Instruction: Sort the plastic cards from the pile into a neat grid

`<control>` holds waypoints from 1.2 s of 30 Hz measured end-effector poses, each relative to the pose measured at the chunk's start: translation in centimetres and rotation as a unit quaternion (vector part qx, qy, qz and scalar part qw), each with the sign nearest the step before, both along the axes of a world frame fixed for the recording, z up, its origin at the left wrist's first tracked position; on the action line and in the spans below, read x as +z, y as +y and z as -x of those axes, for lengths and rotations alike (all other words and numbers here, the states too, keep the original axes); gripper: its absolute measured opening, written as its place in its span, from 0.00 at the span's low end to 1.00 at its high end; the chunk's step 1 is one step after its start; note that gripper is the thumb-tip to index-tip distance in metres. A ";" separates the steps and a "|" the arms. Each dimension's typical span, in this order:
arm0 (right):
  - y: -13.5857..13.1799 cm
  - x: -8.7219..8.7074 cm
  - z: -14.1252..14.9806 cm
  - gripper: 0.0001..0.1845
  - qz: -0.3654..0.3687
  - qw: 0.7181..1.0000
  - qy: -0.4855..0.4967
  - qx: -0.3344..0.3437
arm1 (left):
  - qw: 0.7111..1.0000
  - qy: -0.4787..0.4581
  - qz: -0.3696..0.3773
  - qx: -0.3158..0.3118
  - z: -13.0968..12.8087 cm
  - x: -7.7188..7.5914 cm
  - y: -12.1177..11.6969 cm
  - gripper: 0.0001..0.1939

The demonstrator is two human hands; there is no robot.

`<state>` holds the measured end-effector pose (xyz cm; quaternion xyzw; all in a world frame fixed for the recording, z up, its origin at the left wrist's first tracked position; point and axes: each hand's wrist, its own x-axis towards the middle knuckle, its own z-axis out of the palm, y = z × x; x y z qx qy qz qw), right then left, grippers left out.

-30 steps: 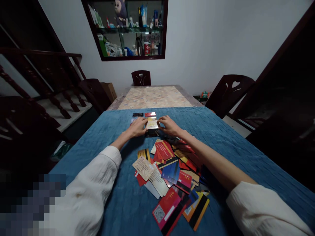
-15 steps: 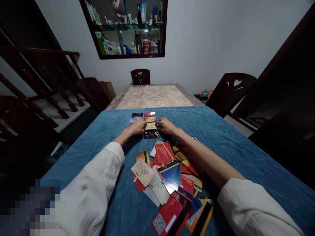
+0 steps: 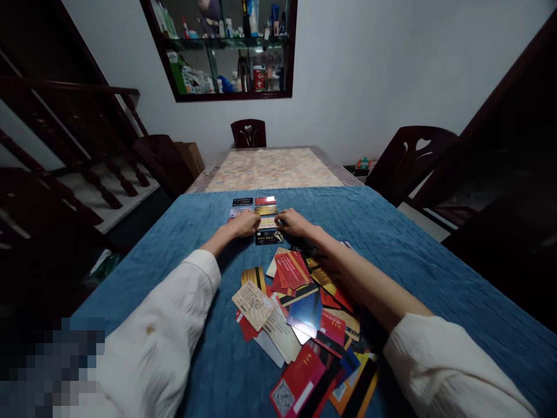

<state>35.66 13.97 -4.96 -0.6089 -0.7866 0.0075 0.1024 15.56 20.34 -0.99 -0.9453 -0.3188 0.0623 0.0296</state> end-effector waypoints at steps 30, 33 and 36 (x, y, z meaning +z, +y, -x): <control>-2.8 1.7 1.0 0.19 -0.004 0.998 -0.017 -0.056 | 0.994 -0.064 -0.059 -0.068 1.1 0.4 -3.5 0.21; -4.4 2.2 1.0 0.19 -0.008 0.998 -0.021 -0.061 | 0.991 -0.082 -0.049 -0.092 1.3 0.6 -5.1 0.22; -6.1 2.9 1.1 0.19 -0.008 0.998 -0.033 -0.059 | 0.989 -0.092 -0.046 -0.107 1.5 0.8 -6.8 0.22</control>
